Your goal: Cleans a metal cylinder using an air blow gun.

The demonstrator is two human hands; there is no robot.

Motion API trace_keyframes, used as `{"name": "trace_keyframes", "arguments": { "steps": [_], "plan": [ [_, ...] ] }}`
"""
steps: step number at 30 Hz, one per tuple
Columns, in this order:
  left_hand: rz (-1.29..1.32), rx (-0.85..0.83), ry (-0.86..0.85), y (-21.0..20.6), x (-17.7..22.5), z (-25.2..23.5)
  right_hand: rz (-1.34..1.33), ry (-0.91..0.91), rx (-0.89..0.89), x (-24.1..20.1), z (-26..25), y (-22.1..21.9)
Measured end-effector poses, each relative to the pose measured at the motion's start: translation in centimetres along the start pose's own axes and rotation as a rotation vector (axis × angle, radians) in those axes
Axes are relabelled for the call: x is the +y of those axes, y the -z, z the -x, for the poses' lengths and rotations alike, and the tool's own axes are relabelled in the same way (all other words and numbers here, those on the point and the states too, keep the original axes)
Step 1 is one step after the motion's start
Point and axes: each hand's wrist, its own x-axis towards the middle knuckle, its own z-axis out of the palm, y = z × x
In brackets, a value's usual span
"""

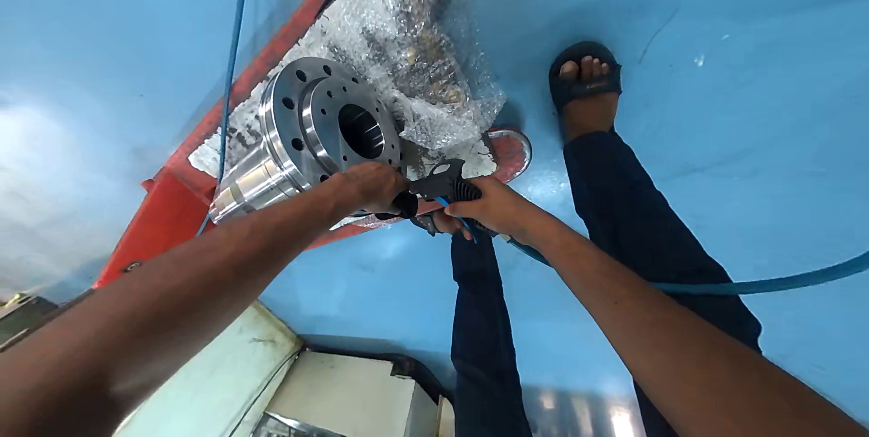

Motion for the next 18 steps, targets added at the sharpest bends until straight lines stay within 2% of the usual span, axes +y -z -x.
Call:
{"name": "trace_keyframes", "arguments": {
  "steps": [3,6,8,10,13,15,18],
  "plan": [
    [0.01,0.015,-0.007,0.0,0.0,0.0,-0.016,-0.041,-0.046,-0.4,0.3,0.3],
    [0.18,0.071,0.005,0.9,-0.2,2.0,-0.006,-0.033,-0.063,-1.6,1.5,1.5],
    [0.355,0.204,0.033,1.9,-1.0,4.8,-0.041,0.021,-0.06,-1.9,2.7,2.9],
    [0.557,0.424,0.078,2.5,-2.5,8.2,-0.069,0.073,-0.059,-2.3,3.6,4.1],
    [0.785,0.683,0.133,2.1,-5.1,12.6,-0.102,0.132,-0.076,-2.4,3.6,4.0],
    [0.816,0.743,0.151,1.5,-6.3,14.2,-0.088,0.147,-0.098,-2.5,3.1,3.2],
    [0.669,0.694,0.093,0.7,-6.2,14.7,-0.079,0.116,-0.137,-2.7,2.7,1.7]
  ]
}}
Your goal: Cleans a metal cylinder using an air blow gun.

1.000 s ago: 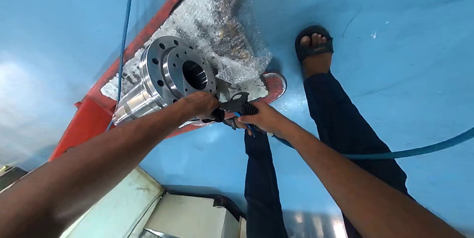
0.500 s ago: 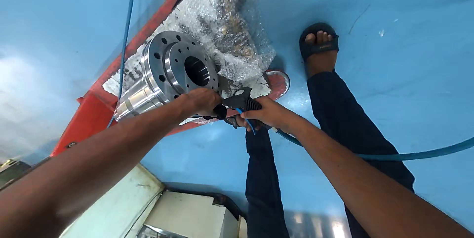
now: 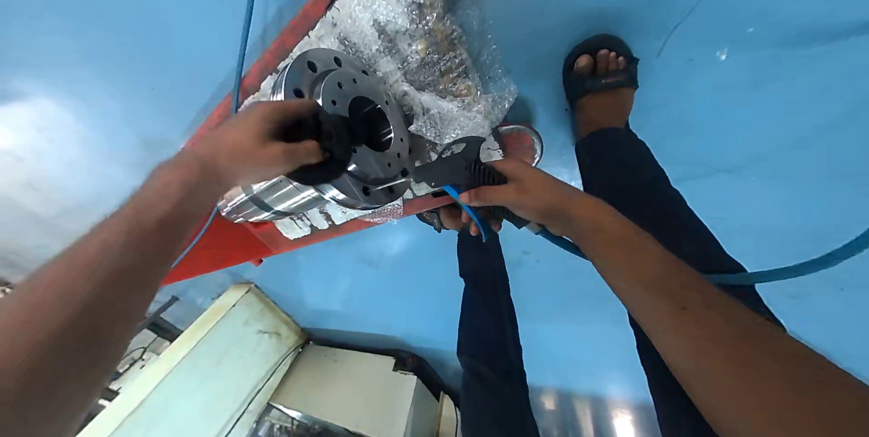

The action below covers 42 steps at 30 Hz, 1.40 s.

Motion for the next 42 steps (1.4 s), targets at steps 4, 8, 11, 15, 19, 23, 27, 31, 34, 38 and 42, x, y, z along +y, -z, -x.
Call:
{"name": "trace_keyframes", "arguments": {
  "steps": [4,8,11,15,19,23,27,31,34,38,42],
  "plan": [
    [-0.253,-0.218,-0.099,-4.2,1.3,-1.5,0.104,-0.022,0.014,-0.4,-0.3,-1.6],
    [-0.496,-0.369,-0.194,-9.6,1.2,-3.0,0.208,0.023,0.06,0.4,-0.6,-3.2],
    [-0.493,-0.339,-0.249,-10.0,0.6,-3.5,0.239,0.06,0.137,1.3,-0.8,-3.6],
    [-0.52,-0.323,-0.287,-9.8,0.3,-3.3,0.245,0.066,0.095,1.3,-0.7,-3.6],
    [-0.55,-0.345,-0.281,-9.6,0.2,-3.6,0.222,0.071,0.114,1.4,-1.0,-3.5],
    [-0.552,-0.336,-0.278,-9.7,0.3,-3.8,0.163,0.078,0.088,1.5,-1.0,-3.0],
    [-0.559,-0.307,-0.31,-10.0,0.1,-4.0,0.184,0.061,0.098,1.2,-1.1,-2.8],
    [-0.56,-0.323,-0.306,-9.8,0.1,-4.0,0.172,0.049,0.048,1.1,-1.3,-2.7],
    [-0.541,-0.344,-0.251,-9.7,0.5,-4.1,0.188,0.034,0.076,0.4,-1.1,-2.8],
    [-0.525,-0.373,-0.211,-9.6,1.0,-4.1,0.162,0.06,0.058,0.9,-1.1,-2.9],
    [-0.505,-0.406,-0.13,-9.2,1.9,-4.1,0.186,0.075,0.094,0.5,-0.9,-3.1]
  ]
}}
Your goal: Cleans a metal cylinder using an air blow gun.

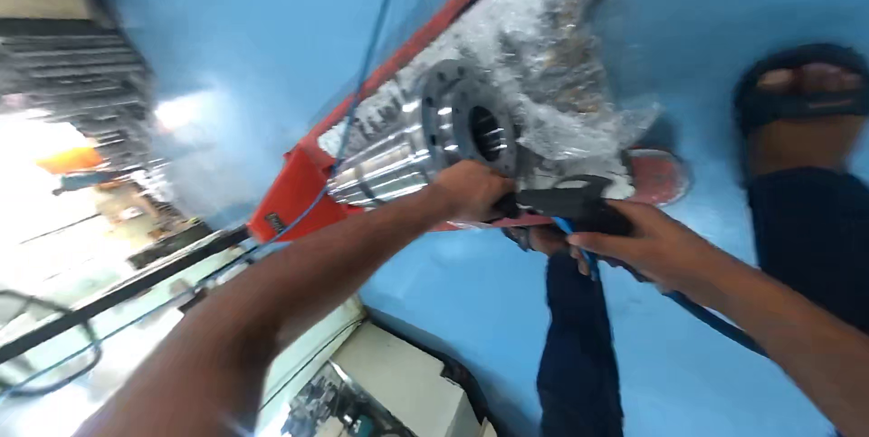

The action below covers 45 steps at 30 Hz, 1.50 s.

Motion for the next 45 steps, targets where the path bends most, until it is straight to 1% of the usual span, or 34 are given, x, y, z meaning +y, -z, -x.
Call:
{"name": "trace_keyframes", "arguments": {
  "steps": [1,4,7,9,14,17,19,20,22,23,25,26,27,28,31,33,37,38,42,45],
  "plan": [
    [-0.001,0.009,-0.013,-0.2,0.0,-0.1,0.003,-0.003,0.002,0.3,0.0,0.0],
    [-0.001,0.026,-0.029,-0.4,0.0,-0.3,0.02,0.053,0.081,1.4,-0.2,-0.3],
    [0.009,0.043,-0.028,-0.2,-0.1,0.0,-0.013,0.018,0.061,2.0,-0.2,-0.2],
    [0.029,0.046,-0.035,-0.1,0.1,0.1,0.028,-0.005,0.06,1.9,0.0,-0.1],
    [0.061,0.029,-0.03,-0.1,0.3,0.4,-0.013,0.04,0.037,2.2,0.0,0.5],
    [0.132,0.025,0.008,0.7,0.8,1.0,0.003,0.024,0.015,0.5,0.7,1.7],
    [0.261,0.116,0.046,1.8,0.5,2.6,-0.006,0.02,0.021,-0.5,1.4,3.0],
    [0.328,0.197,0.055,2.4,0.0,3.6,-0.022,0.024,0.023,-0.7,1.6,3.6],
    [0.474,0.432,0.106,3.4,-1.6,6.2,-0.071,0.055,0.034,-0.5,1.9,4.3],
    [0.549,0.558,0.158,3.8,-2.4,7.6,-0.091,0.069,0.034,-0.4,1.9,4.3],
    [0.678,0.753,0.221,4.0,-4.1,9.7,-0.107,0.092,0.018,-0.2,1.7,4.0],
    [0.718,0.802,0.215,3.9,-4.9,10.3,-0.108,0.103,0.004,-0.2,1.6,3.7],
    [0.741,0.811,0.197,3.6,-5.2,10.8,-0.112,0.119,-0.014,-0.1,1.5,3.3],
    [0.742,0.784,0.184,3.4,-5.3,10.9,-0.116,0.135,-0.027,-0.1,1.4,3.0],
    [0.575,0.609,0.158,3.0,-4.3,10.3,-0.141,0.178,-0.037,-0.2,1.1,2.2],
    [0.425,0.518,0.076,2.3,-4.0,9.0,-0.141,0.203,-0.043,-0.4,0.6,1.7],
    [0.18,0.403,-0.067,-0.3,-3.4,6.0,-0.094,0.226,-0.038,-0.7,-0.1,0.2],
    [0.122,0.429,-0.111,-1.0,-3.3,5.3,-0.081,0.232,-0.033,-0.6,-0.2,-0.2],
    [-0.013,0.65,-0.195,-3.3,-3.6,4.0,-0.079,0.254,0.007,-0.2,-0.9,-1.9],
    [-0.08,0.753,-0.224,-4.0,-3.9,3.6,-0.025,0.251,0.105,0.0,-1.1,-3.1]
  ]
}}
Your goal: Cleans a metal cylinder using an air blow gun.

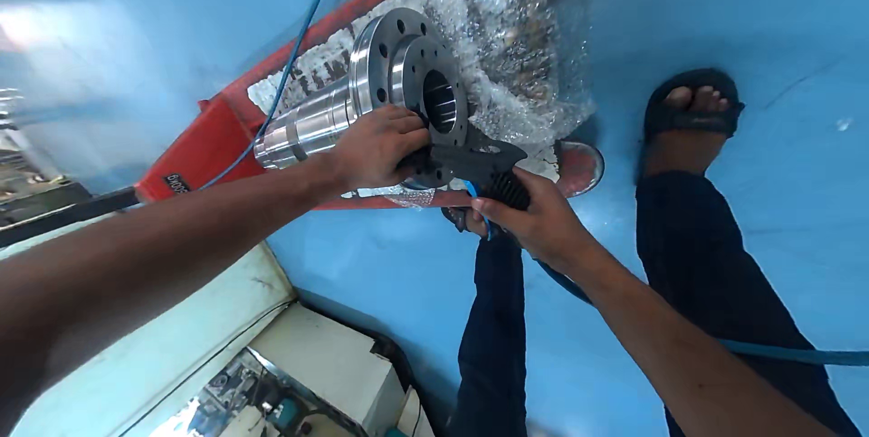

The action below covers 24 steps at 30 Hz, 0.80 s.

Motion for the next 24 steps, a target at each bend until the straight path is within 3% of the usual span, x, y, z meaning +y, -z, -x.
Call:
{"name": "trace_keyframes", "arguments": {
  "steps": [24],
  "plan": [
    [-0.074,0.176,-0.028,-1.5,-0.1,-0.1,0.133,-0.094,-0.005,-1.4,-0.1,0.6]
  ]
}}
